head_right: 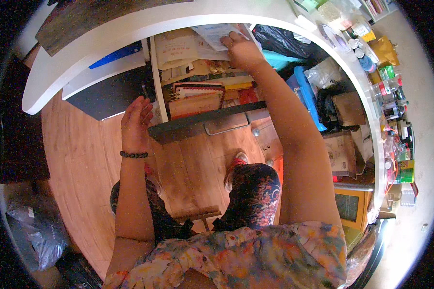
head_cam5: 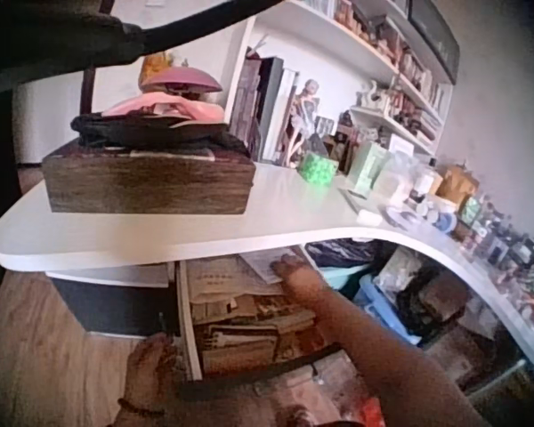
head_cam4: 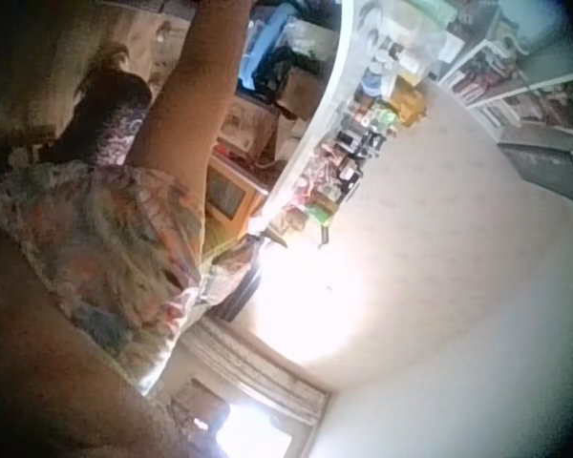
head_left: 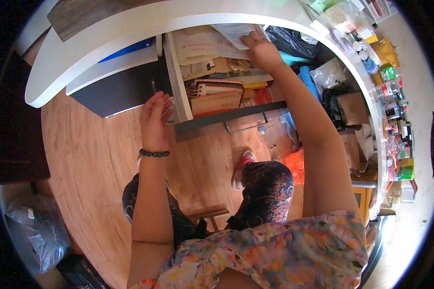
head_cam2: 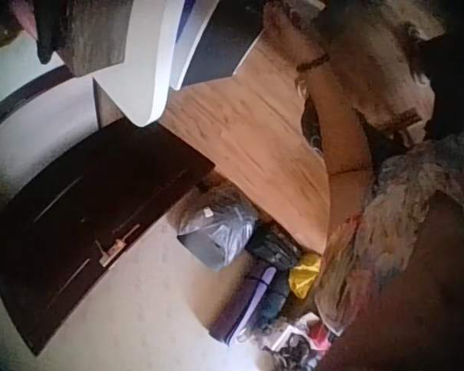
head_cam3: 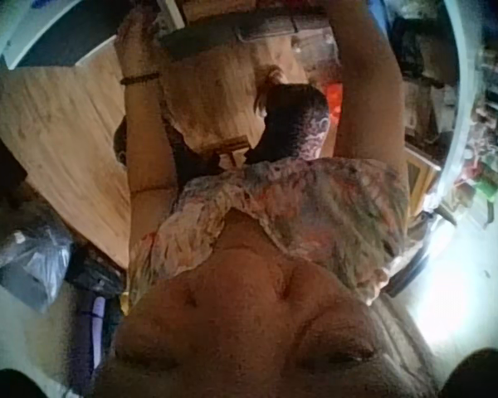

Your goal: The person sits on the floor and opens a drawer to search through its contents. They handle various items including papers, a small box containing lipsticks, and a necklace, inspecting them before placing them back into the drawer.

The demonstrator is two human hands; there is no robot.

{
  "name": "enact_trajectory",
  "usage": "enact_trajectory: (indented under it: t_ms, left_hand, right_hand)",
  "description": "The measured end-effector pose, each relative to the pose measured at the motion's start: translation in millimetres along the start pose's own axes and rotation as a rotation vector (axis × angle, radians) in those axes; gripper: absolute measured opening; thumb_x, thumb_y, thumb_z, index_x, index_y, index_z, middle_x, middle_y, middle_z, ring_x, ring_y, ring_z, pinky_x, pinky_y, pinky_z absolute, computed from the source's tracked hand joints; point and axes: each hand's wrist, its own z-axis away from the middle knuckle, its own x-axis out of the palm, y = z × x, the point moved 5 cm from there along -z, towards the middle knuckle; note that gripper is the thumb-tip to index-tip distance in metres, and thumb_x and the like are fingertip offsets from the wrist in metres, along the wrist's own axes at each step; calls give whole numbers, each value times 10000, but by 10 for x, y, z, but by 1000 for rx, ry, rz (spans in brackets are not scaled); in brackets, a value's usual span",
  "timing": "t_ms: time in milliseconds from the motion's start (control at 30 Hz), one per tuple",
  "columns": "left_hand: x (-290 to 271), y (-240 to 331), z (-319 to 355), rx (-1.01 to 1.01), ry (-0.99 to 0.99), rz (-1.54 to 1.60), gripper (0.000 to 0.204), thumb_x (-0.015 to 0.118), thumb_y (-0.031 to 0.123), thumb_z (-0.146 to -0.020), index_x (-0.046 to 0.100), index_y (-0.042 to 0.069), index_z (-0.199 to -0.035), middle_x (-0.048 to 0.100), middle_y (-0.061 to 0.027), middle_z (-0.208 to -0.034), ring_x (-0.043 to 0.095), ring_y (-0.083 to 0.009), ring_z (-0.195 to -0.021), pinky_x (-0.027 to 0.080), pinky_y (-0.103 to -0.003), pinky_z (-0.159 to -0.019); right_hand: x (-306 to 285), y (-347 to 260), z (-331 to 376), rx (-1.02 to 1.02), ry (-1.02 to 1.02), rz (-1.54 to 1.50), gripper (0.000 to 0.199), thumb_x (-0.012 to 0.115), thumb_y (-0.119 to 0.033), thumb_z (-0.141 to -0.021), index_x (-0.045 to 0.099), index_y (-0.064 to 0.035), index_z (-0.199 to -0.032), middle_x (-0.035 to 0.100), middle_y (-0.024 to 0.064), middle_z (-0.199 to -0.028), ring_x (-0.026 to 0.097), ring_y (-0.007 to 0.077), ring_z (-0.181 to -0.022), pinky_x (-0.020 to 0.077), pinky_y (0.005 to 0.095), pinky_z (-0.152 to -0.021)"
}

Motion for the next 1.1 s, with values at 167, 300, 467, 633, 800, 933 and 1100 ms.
enact_trajectory:
  t_ms: [167, 300, 467, 633, 800, 933, 1100]
  left_hand:
    - [-21, -21, -34, 3, 2, 11, 357, 573, 266, -895, 527, 39, -1168, 596, -87, -1124, 580, -165, -969, 462, -270, -797]
    - [21, 12, -17, -15, 15, -35, 352, 572, 270, -894, 532, 38, -1157, 603, -83, -1107, 580, -163, -957, 459, -277, -796]
    - [34, -10, -14, -22, -1, -30, 347, 572, 275, -892, 537, 48, -1153, 609, -80, -1100, 580, -164, -959, 455, -284, -807]
    - [90, -13, 28, -18, -13, -54, 358, 571, 284, -890, 536, 55, -1163, 608, -74, -1114, 578, -168, -974, 449, -296, -831]
    - [75, -78, 5, -25, -41, -79, 377, 580, 297, -884, 535, 55, -1170, 607, -74, -1114, 578, -169, -973, 447, -299, -842]
    - [87, -105, -13, -46, -49, -74, 378, 587, 298, -880, 536, 60, -1169, 607, -82, -1113, 578, -169, -973, 446, -291, -841]
    - [104, -90, -12, -54, -55, -85, 370, 592, 288, -881, 537, 58, -1166, 605, -84, -1111, 577, -170, -977, 446, -290, -846]
  right_hand:
    - [-80, 15, 45, -13, 56, -62, 344, 591, -83, -714, 551, -77, -1056, 577, 149, -1023, 606, 334, -914, 507, 408, -750]
    - [0, -93, 96, -13, -92, 33, 320, 575, -81, -731, 538, -57, -1048, 608, 162, -920, 602, 347, -829, 496, 412, -730]
    - [-176, -359, 238, -181, -164, 12, 251, 570, -97, -739, 519, -35, -977, 602, 171, -912, 610, 347, -835, 504, 421, -709]
    - [-247, -384, 387, -215, -153, 91, 213, 560, -86, -736, 506, -28, -934, 597, 167, -884, 618, 331, -780, 508, 411, -686]
    - [-237, -391, 367, -123, -86, 167, 198, 549, -73, -738, 508, -31, -927, 598, 164, -858, 623, 321, -749, 513, 403, -663]
    - [-257, -307, 225, -107, 22, 157, 244, 547, -50, -734, 515, -40, -975, 607, 147, -854, 620, 326, -732, 507, 413, -621]
    - [-67, -225, 110, 24, -243, 202, 421, 559, -69, -749, 493, -50, -1165, 575, 181, -1068, 595, 336, -922, 485, 420, -759]
